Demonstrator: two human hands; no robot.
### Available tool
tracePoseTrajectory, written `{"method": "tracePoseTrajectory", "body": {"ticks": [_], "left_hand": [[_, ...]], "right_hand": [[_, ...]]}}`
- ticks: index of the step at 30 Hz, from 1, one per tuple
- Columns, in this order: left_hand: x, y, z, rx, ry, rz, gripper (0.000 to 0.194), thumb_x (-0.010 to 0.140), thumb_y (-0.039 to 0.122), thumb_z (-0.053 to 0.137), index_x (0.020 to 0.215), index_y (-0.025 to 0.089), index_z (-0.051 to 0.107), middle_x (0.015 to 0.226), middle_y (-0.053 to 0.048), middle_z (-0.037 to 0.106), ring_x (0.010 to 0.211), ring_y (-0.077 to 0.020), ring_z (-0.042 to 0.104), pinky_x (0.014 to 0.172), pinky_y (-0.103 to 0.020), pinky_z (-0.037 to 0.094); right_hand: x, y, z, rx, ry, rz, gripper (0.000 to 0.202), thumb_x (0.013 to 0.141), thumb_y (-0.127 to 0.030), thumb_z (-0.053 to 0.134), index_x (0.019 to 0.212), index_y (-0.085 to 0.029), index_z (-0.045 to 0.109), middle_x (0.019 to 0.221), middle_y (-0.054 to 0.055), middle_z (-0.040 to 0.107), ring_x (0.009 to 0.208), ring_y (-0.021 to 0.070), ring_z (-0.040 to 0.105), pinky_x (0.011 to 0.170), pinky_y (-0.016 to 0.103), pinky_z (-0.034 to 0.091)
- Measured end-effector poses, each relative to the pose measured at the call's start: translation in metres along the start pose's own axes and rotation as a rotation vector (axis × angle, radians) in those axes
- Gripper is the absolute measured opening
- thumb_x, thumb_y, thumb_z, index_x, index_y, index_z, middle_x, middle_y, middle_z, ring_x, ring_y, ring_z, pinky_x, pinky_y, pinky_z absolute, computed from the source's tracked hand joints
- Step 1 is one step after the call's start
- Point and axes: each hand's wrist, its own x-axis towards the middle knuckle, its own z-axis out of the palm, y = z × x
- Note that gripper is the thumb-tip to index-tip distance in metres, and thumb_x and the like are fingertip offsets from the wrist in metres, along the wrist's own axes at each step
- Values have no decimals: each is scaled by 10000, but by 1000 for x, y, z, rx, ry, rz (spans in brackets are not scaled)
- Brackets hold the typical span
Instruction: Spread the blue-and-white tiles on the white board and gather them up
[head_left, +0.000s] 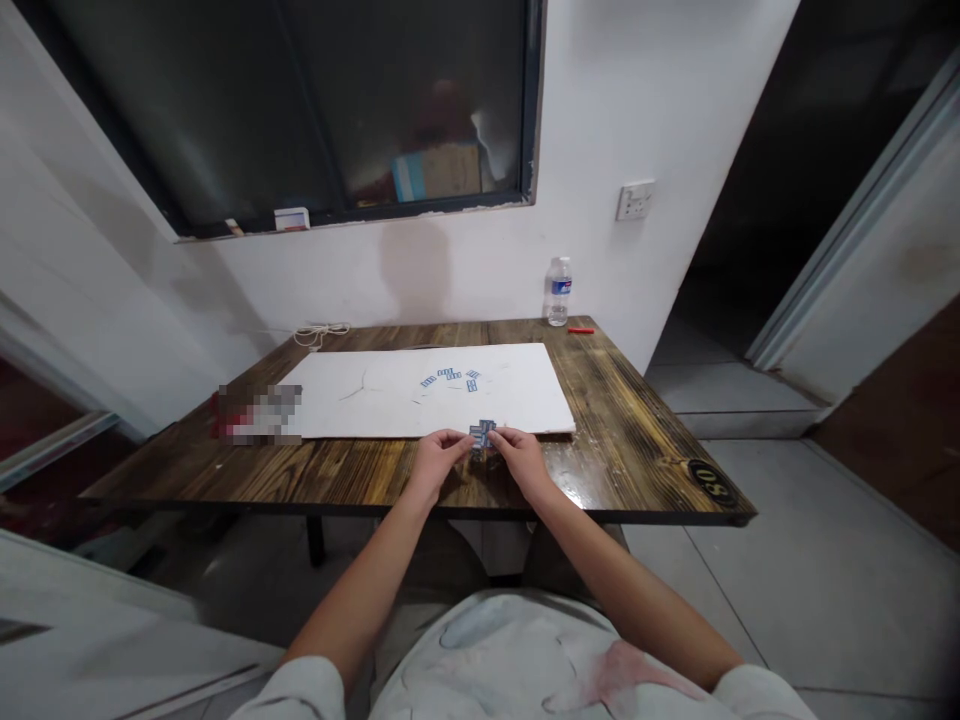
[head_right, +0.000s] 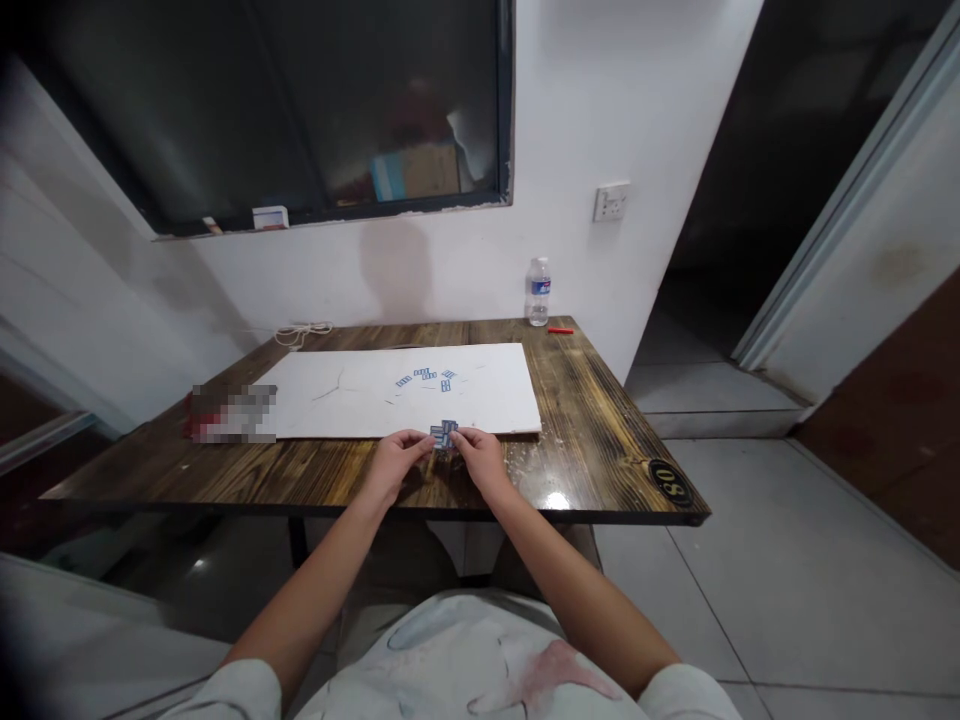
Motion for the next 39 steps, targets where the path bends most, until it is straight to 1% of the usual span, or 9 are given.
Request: {"method": "tracePoseTrajectory", "body": {"ticks": [8,16,22,25,27,31,34,37,39], "left_hand": [[4,-16,11,-33,57,32,363,520,460,821,654,151,685,544,-14,634,493,-117,533,501,-234,403],[4,-20,18,32,102,86,367,564,488,790,594,152,648,501,1,600,468,-109,503,475,-224,378],[5,-18,14,73,36,90,325,588,452,790,631,161,651,579,-12,650,520,-127,556,517,-232,417],[10,-13,4,175,-31,120,302,615,450,771,676,171,674,629,-24,667,576,-150,588,561,-248,445],[20,-10,-7,260,-33,160,293,644,462,740,699,180,682,664,-32,676,623,-170,607,603,-266,462],[53,-6,-39,521,-11,242,249,724,429,659,779,189,693,814,-66,705,795,-219,644,742,-315,489],[82,-5,-64,789,-6,313,289,745,377,636,946,175,685,1044,-107,681,930,-242,638,828,-343,488],[103,-4,-81,1027,-62,396,328,779,321,602,1058,156,654,1190,-137,632,1117,-269,574,972,-374,425],[109,-2,-85,1177,-118,392,348,816,312,566,1121,154,627,1289,-151,579,1232,-284,496,1030,-398,372]], "right_hand": [[-2,-3,0,-7,-14,3,324,749,-477,612,805,-187,747,699,29,702,702,208,613,700,317,476],[-2,-3,-1,-53,-31,-32,298,751,-458,617,812,-202,756,743,33,724,735,219,634,730,336,485],[-2,-3,-1,-52,-12,-23,292,754,-457,615,797,-203,752,743,33,722,733,219,634,719,329,486],[-2,-2,-1,-24,6,-13,298,753,-460,620,787,-191,744,738,38,715,723,216,632,717,327,484],[-2,0,-1,1,14,-5,306,752,-465,623,797,-186,739,748,41,715,736,220,632,727,332,485],[0,3,-1,2,18,2,309,756,-469,617,795,-184,730,758,45,713,746,224,630,730,336,484],[0,2,0,-1,10,2,303,754,-463,610,769,-182,722,705,37,698,697,214,621,697,326,477],[0,-2,0,-10,21,5,293,747,-453,611,748,-178,713,691,33,692,681,207,615,675,312,469],[-1,-4,0,1,25,10,293,744,-450,612,757,-175,711,721,37,700,704,208,620,678,307,470]]}}
